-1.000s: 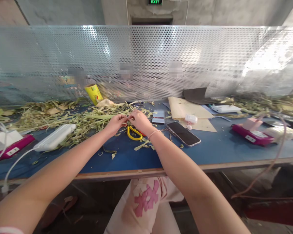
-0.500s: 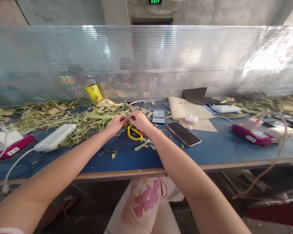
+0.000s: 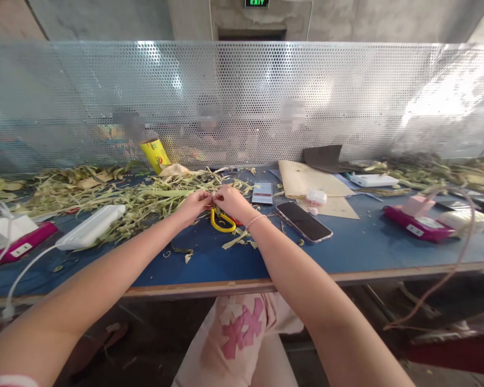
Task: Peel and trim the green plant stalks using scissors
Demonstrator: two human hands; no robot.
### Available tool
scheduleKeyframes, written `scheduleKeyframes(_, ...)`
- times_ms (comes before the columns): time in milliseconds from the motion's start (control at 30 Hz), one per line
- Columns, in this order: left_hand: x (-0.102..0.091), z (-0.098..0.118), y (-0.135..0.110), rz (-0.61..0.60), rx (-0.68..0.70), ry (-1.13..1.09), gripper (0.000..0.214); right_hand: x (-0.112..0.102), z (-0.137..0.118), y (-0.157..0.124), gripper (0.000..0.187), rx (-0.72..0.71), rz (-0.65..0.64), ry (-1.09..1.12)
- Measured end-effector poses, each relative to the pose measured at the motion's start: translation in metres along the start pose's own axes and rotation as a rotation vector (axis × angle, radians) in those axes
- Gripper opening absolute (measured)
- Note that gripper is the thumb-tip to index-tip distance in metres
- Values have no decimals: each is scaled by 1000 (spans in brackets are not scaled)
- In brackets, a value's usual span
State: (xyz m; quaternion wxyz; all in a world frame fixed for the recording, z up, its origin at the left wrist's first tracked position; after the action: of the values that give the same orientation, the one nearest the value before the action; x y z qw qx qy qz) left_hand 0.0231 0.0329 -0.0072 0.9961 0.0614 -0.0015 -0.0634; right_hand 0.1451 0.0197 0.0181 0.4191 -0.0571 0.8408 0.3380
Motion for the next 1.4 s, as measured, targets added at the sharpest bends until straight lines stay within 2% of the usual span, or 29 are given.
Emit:
scheduleKeyframes(333,1,11,-9,30,-19,-44,10,0,1,0,9,20,38,-2)
scheduleKeyframes(567,-1,12,-5,19,35,-23,14,2,6,1,8,-22,98,60)
scheduleKeyframes(700,-2,13,-6,23,41,-3,19,1,6,0,13,12,128,92)
scheduleKeyframes(833,-1,15,-8,0,70,31,25,2,3,1,5,-11,78,26)
scheduleKeyframes(967,-2,17,-7,-23,173,146,26,4,-1,1,7,-18,15,-27)
scheduleKeyframes(1100,-5,16,-5,17,258,239,24,5,-2,0,11,16,24,-12)
scheduleKeyframes(1400,-4,13,-4,22,259,259,19,11,5,2,7,18,53,44)
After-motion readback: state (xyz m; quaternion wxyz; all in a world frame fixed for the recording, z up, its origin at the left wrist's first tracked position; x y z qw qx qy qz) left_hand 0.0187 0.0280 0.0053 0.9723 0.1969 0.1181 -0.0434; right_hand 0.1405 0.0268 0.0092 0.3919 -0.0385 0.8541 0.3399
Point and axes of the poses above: each hand's wrist, its own y-axis towards the middle knuckle, its own x-axis out of the palm, z = x × y, the point moved 4 cm from there along y, towards the middle knuckle, and after that the axes turned 2 degrees about -y, right-handed, at the moved point
